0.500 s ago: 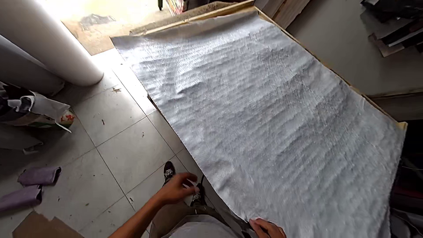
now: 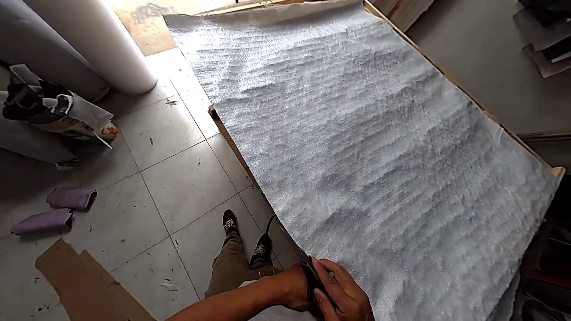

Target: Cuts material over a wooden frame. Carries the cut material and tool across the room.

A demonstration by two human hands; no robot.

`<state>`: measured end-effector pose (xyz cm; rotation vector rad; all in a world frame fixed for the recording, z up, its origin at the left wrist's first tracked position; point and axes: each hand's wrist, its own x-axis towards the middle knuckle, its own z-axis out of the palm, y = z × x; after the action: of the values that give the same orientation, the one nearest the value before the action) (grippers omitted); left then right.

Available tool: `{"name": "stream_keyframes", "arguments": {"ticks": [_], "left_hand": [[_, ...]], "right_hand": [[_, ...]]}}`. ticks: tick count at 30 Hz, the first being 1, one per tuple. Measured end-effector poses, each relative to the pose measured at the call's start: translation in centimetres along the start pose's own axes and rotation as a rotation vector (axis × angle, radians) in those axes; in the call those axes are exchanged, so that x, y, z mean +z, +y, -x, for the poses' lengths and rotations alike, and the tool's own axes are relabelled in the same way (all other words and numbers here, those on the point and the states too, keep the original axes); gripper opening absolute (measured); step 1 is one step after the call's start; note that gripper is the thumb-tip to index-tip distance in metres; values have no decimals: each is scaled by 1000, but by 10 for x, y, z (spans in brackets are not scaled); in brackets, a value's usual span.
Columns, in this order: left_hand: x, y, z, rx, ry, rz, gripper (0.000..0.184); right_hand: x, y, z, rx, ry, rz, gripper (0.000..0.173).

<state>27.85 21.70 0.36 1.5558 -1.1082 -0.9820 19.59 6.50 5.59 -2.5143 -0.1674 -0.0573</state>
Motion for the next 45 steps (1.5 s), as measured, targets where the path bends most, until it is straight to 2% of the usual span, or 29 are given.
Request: {"name": "stream_keyframes", "arguments": {"ticks": [4,9,13,15,18,20,21,23,26,31,35,39,40,43,45], "left_hand": [[-8,12,7,-86,-1,54,34],[-5,4,-1,-91,-27,9,32],[-8,-1,-3,-91,-139,-113,30],[-12,1,-4,-45,-145,-144,30],[-45,37,9,-76,-162,-155,27],[-82,87,20,-235,-281,-159,26],[-86,91,24,-222,-280,-166,26],[-72,69,25,-101,-202,-154,29],[-74,65,20,-147,-285,-210,34],[-65,45,12,-14,-185,-143,24],[-76,46,19,-11,-215,-151,25],[-70,21,23,-104,-113,-52,36],[-65,4,26,-120,-7,10,37],[-86,-19,47,-208,340,199,40],[-96,-35,51,-182,491,170,39]], "right_hand": [[11,-2,-18,-4,4,107,52],[19,-2,-32,-38,62,51,40],[24,-11,-53,-23,35,134,54],[29,-14,-64,-26,37,109,48],[29,-18,-72,-21,54,26,44],[30,-23,-80,0,38,69,52],[32,-25,-86,3,21,97,55],[38,-27,-98,-11,24,129,53],[42,-31,-107,-38,51,65,43],[51,-40,-127,-14,18,137,53],[40,-44,-121,23,0,87,54],[32,-42,-119,63,-59,87,59],[34,-42,-122,71,-58,82,60],[43,-46,-139,98,-43,58,59],[53,-46,-150,106,-24,73,58]]}}
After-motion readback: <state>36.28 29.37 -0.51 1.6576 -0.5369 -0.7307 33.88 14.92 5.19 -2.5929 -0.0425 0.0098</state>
